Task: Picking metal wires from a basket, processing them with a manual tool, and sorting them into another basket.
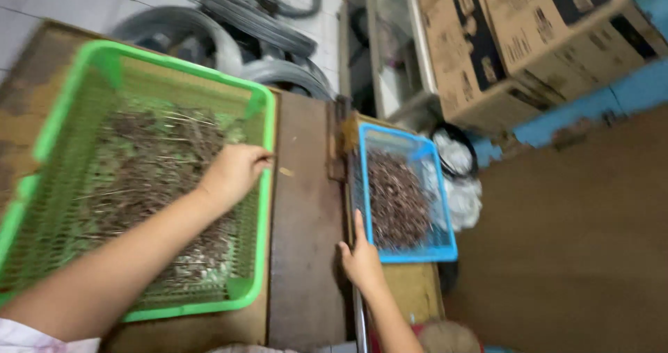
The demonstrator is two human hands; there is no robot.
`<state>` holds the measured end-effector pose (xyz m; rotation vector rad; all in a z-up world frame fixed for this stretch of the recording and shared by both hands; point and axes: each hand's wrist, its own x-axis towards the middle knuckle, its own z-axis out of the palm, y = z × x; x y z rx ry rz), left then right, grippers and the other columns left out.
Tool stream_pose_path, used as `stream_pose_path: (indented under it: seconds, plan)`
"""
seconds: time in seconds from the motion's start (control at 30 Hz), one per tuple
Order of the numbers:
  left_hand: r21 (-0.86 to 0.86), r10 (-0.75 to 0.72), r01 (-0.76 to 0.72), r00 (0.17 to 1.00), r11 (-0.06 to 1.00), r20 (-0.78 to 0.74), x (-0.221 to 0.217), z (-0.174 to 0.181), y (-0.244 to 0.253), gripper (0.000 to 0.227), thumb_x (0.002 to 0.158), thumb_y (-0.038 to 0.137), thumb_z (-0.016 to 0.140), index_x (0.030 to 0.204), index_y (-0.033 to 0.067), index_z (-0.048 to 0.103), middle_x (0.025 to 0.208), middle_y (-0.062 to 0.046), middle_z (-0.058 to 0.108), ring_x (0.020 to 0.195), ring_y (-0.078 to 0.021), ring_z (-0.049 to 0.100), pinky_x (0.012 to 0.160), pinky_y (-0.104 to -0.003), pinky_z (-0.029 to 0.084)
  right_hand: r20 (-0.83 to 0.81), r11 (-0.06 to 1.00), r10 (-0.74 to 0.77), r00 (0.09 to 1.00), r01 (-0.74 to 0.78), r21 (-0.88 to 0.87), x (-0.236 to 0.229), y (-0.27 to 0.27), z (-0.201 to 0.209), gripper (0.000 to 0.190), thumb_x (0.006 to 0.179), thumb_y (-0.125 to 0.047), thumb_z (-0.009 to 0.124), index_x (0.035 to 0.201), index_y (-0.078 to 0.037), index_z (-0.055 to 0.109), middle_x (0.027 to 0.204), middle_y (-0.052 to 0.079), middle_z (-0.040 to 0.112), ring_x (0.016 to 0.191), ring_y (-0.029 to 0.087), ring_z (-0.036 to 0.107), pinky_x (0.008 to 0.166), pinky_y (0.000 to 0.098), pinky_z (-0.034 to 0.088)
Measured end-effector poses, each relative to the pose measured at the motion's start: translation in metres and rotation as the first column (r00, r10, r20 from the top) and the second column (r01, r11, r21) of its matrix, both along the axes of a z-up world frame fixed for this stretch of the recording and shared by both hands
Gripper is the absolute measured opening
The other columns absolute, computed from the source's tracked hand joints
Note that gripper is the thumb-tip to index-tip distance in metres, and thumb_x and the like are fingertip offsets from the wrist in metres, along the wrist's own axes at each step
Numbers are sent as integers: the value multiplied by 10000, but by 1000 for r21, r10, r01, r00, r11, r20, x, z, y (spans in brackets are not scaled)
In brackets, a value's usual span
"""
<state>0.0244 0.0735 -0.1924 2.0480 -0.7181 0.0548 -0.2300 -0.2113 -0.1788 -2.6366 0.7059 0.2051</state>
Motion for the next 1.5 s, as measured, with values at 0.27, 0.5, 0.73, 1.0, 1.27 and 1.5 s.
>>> stream_pose_path:
  seconds: [0.27,0.5,0.73,1.0,1.27,1.5]
  plan:
    - [472,-174,41,955,880,241,43,-34,-79,147,998,371,715,1038,253,795,935,-13,784,995,-260,812,876,-412,657,-180,999,-32,983,39,34,13,35,122,880,1021,-322,675,1753,-282,190,1216,404,718,1231,555,684,1041,638,558]
    - [568,-211,42,949,822,234,77,-64,-144,149,1013,262,683,946,191,795,882,-51,774,943,-275,826,821,-415,669,-248,997,63,967,-51,54,24,33,181,883,1011,-392,654,1750,-228,200,1210,382,731,1230,554,680,1044,648,537]
    - [581,-243,-10,902,814,356,80,-60,-151,167,1046,258,637,999,233,796,926,-17,756,952,-237,821,821,-375,670,-259,997,58,964,-44,61,25,35,183,895,1010,-406,654,1753,-252,179,1161,349,754,1213,538,694,1027,639,549]
    - [514,-285,99,911,852,298,83,-40,-165,147,1032,259,714,1095,211,837,1046,-41,788,1051,-273,809,896,-384,672,-267,994,56,962,-27,110,25,44,191,890,1025,-361,628,1761,-205,153,1176,349,752,1240,556,673,1052,634,545]
    - [370,-302,239,946,898,121,101,-65,-201,208,987,261,827,1194,243,851,1125,-62,798,1132,-302,775,930,-430,656,-254,991,27,967,8,137,22,45,186,875,1031,-321,628,1760,-223,154,1230,375,729,1255,560,663,1069,640,529]
    - [254,-273,251,960,934,54,109,-87,-213,196,1007,294,847,1199,257,856,1045,-50,781,1073,-288,775,890,-429,643,-257,980,-20,966,70,186,21,53,189,854,1039,-291,599,1763,-269,147,1243,370,728,1255,544,671,1062,618,545]
